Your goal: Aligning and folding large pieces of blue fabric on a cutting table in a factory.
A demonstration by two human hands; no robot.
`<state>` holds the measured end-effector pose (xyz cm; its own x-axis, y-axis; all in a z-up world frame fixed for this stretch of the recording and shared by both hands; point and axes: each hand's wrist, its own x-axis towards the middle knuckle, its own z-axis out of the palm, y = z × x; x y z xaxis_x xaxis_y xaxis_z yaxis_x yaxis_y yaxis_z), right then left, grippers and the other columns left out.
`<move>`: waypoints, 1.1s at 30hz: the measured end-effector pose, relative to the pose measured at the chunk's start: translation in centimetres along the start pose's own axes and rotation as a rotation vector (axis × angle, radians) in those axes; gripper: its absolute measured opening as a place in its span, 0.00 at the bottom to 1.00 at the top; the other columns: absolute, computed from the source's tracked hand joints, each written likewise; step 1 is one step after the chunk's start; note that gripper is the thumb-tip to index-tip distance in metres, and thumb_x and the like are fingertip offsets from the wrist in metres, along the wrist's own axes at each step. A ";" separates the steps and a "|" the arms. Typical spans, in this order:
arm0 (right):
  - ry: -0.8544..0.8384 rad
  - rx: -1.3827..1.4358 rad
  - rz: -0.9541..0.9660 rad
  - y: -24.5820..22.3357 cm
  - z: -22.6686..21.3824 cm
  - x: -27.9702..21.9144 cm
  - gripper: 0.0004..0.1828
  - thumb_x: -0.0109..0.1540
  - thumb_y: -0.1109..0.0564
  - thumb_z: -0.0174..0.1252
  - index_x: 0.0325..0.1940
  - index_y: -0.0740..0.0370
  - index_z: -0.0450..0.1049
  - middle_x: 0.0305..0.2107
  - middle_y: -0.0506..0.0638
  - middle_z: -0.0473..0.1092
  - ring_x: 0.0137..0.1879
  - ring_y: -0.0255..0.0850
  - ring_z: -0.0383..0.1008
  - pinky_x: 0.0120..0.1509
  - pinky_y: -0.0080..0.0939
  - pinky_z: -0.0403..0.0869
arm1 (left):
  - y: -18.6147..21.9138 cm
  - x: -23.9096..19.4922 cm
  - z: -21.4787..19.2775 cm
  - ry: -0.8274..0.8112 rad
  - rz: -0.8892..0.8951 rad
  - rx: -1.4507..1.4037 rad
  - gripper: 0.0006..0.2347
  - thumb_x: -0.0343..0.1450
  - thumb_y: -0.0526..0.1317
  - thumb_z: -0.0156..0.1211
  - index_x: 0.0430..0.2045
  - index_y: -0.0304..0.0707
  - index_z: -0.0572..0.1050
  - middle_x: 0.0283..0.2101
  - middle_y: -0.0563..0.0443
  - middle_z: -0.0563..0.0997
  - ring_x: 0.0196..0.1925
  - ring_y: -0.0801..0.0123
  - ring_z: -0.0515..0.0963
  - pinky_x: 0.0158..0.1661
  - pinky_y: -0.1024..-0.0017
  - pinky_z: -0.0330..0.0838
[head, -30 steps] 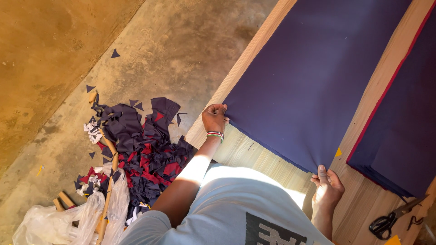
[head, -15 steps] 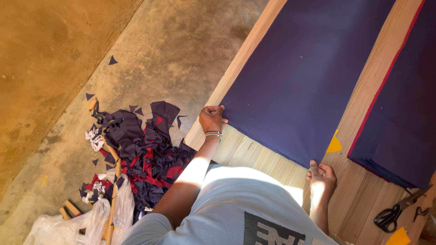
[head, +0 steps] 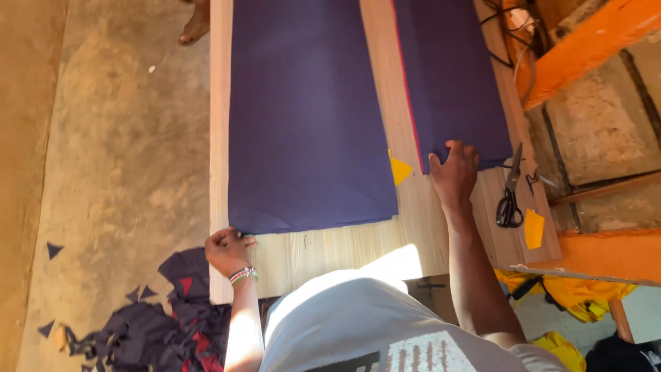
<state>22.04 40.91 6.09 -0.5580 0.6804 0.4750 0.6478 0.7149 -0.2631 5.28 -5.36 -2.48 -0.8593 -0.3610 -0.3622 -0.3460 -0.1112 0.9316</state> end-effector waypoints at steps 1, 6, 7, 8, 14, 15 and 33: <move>0.012 0.001 -0.001 0.2 -0.6 0.4 0.25 0.56 0.50 0.73 0.52 0.60 0.74 0.40 0.62 0.70 0.50 0.64 0.73 0.57 0.61 0.70 | 0.0 -0.1 -0.2 -0.006 0.006 -0.009 0.05 0.73 0.30 0.60 0.38 0.30 0.71 0.28 0.36 0.79 0.16 0.52 0.82 0.16 0.66 0.86; -0.168 -0.054 0.069 4.0 1.1 2.1 0.10 0.61 0.45 0.66 0.39 0.50 0.84 0.28 0.55 0.75 0.39 0.61 0.79 0.43 0.61 0.77 | -0.4 -0.4 -2.1 -0.027 -0.015 -0.075 0.04 0.76 0.30 0.52 0.42 0.32 0.69 0.29 0.45 0.77 0.17 0.58 0.82 0.18 0.66 0.86; -0.172 -0.051 0.066 4.5 1.7 2.4 0.10 0.61 0.45 0.66 0.39 0.50 0.84 0.28 0.55 0.75 0.39 0.61 0.79 0.43 0.61 0.77 | -0.3 -0.6 -2.3 -0.021 -0.015 -0.074 0.04 0.76 0.30 0.52 0.42 0.32 0.69 0.29 0.45 0.77 0.17 0.58 0.82 0.18 0.66 0.86; -0.159 -0.013 0.097 4.9 2.2 2.6 0.09 0.57 0.44 0.69 0.37 0.46 0.83 0.26 0.51 0.75 0.38 0.58 0.79 0.42 0.59 0.77 | -0.2 -0.9 -2.5 -0.007 0.002 -0.059 0.04 0.75 0.30 0.52 0.42 0.32 0.69 0.30 0.44 0.77 0.17 0.58 0.82 0.17 0.66 0.86; -0.094 0.193 0.080 2.6 -2.0 3.3 0.11 0.55 0.51 0.76 0.36 0.54 0.82 0.27 0.55 0.74 0.38 0.58 0.77 0.44 0.52 0.75 | 3.9 -4.3 -1.8 0.054 0.157 0.028 0.05 0.73 0.30 0.54 0.39 0.30 0.73 0.31 0.41 0.75 0.17 0.65 0.80 0.15 0.74 0.81; -0.099 0.295 0.080 2.0 -2.6 3.6 0.10 0.58 0.52 0.76 0.39 0.54 0.83 0.30 0.55 0.75 0.40 0.56 0.78 0.45 0.48 0.75 | 5.2 -4.7 -1.4 0.070 0.194 0.036 0.05 0.71 0.30 0.54 0.38 0.31 0.74 0.31 0.41 0.75 0.17 0.67 0.80 0.15 0.77 0.79; -0.520 1.001 0.206 -19.8 -6.5 -3.9 0.12 0.61 0.55 0.71 0.45 0.62 0.82 0.32 0.59 0.80 0.36 0.42 0.78 0.46 0.47 0.79 | 6.1 -8.0 18.0 -0.528 0.081 -0.241 0.04 0.72 0.31 0.63 0.37 0.31 0.82 0.27 0.55 0.78 0.28 0.79 0.71 0.30 0.79 0.70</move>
<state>14.76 23.10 14.94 -0.7871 0.6168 0.0020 0.1785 0.2308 -0.9565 3.28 13.49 5.60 -0.9722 0.1260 -0.1975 -0.2289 -0.3320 0.9151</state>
